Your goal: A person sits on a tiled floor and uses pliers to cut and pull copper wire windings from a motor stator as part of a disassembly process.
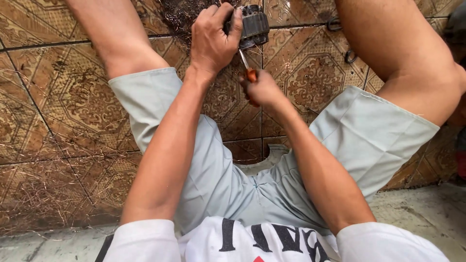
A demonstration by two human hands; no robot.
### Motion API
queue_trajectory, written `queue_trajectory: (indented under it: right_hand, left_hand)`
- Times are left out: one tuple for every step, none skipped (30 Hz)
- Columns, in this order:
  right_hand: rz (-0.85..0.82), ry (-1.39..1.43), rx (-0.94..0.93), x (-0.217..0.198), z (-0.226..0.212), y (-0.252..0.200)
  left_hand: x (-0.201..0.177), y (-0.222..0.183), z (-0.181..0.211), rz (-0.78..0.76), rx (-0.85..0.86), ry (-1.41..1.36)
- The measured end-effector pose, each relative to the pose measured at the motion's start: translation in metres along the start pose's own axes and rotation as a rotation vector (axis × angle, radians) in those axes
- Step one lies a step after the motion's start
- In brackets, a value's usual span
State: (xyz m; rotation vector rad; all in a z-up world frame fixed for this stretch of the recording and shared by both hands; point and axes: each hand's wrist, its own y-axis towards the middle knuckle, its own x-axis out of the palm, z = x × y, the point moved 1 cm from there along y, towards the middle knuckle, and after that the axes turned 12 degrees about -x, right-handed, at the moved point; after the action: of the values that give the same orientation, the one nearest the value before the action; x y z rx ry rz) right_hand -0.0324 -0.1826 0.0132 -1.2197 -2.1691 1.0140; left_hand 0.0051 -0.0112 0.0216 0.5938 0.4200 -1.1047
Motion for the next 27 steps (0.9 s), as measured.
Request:
queue_trajectory:
  right_hand:
    - [0.063, -0.364, -0.126, 0.002, 0.007, 0.007]
    - [0.123, -0.726, -0.248, 0.006, 0.015, 0.013]
    - [0.12, -0.726, -0.248, 0.002, 0.02, 0.017]
    - [0.144, -1.013, -0.24, 0.0, 0.025, 0.021]
    - [0.167, -1.299, -0.229, -0.003, 0.031, 0.025]
    - [0.164, -1.298, -0.217, -0.002, 0.025, 0.018]
    - [0.194, -1.103, -0.295, -0.001, 0.019, 0.011]
    - [0.235, -0.912, -0.381, -0.003, 0.008, 0.009]
    - [0.246, -0.917, -0.382, -0.004, 0.006, 0.003]
    - [0.183, -0.545, -0.226, -0.001, 0.005, 0.001]
    - [0.114, -0.175, -0.069, 0.003, 0.004, -0.002]
    - [0.1, -0.174, -0.064, 0.001, -0.001, -0.003]
    - [0.049, -0.018, 0.008, 0.001, -0.005, -0.004]
    - [0.007, 0.14, 0.08, -0.001, -0.008, -0.006]
    - [0.002, 0.143, 0.086, -0.004, -0.002, -0.004]
    - [0.011, 0.18, 0.091, -0.012, 0.002, -0.003]
    - [0.021, 0.216, 0.095, -0.021, 0.007, -0.002]
    - [0.029, 0.215, 0.093, -0.026, 0.008, -0.001]
    - [0.012, 0.229, 0.096, -0.03, 0.009, -0.001]
    - [-0.009, 0.243, 0.096, -0.034, 0.01, 0.001]
    - [-0.005, 0.242, 0.092, -0.037, 0.011, 0.002]
    - [-0.045, 0.199, 0.085, -0.038, 0.011, 0.004]
    - [-0.085, 0.156, 0.078, -0.038, 0.012, 0.007]
    - [-0.088, 0.157, 0.08, -0.038, 0.013, 0.008]
    - [-0.094, 0.154, 0.063, -0.038, 0.013, 0.01]
    - [-0.097, 0.15, 0.048, -0.039, 0.015, 0.01]
    - [-0.097, 0.149, 0.051, -0.038, 0.017, 0.01]
  left_hand:
    - [0.001, 0.0, -0.001, 0.009, 0.003, 0.017]
    - [0.002, -0.001, -0.001, 0.015, 0.001, 0.037]
    - [0.002, 0.0, 0.001, 0.016, -0.002, 0.039]
    - [0.001, 0.001, 0.003, 0.008, 0.013, 0.027]
    - [0.0, 0.001, 0.004, 0.001, 0.028, 0.014]
    - [0.0, 0.001, 0.005, -0.008, 0.022, 0.009]
    - [-0.001, 0.001, 0.005, 0.015, 0.009, -0.012]
    - [0.001, 0.007, 0.006, 0.049, 0.007, -0.037]
    - [0.003, 0.006, 0.007, 0.051, 0.013, -0.047]
    - [0.001, 0.005, 0.006, 0.041, -0.001, -0.015]
    - [-0.001, 0.003, 0.003, 0.031, -0.015, 0.017]
    - [0.0, 0.001, 0.002, 0.03, -0.025, 0.029]
    - [0.0, -0.001, 0.001, 0.033, -0.006, 0.022]
    - [0.002, -0.003, 0.0, 0.033, 0.018, 0.009]
    - [-0.003, -0.005, 0.001, 0.028, 0.013, 0.015]
    - [-0.003, -0.003, 0.004, 0.025, 0.02, -0.002]
    - [-0.004, -0.002, 0.008, 0.022, 0.027, -0.019]
    - [-0.001, -0.002, 0.005, 0.022, 0.031, -0.027]
    - [0.001, -0.002, 0.002, 0.014, 0.016, -0.024]
    - [0.002, -0.001, -0.001, 0.009, 0.001, -0.018]
    - [0.005, -0.001, -0.001, 0.011, 0.006, -0.022]
    - [0.006, -0.001, -0.003, 0.011, -0.013, -0.015]
    - [0.007, -0.002, -0.006, 0.012, -0.032, -0.009]
    - [0.004, -0.002, -0.003, 0.011, -0.034, -0.006]
    - [0.001, -0.002, -0.001, 0.013, -0.04, -0.014]
    - [0.0, -0.002, 0.002, 0.015, -0.046, -0.025]
    - [-0.003, -0.002, 0.004, 0.014, -0.05, -0.026]
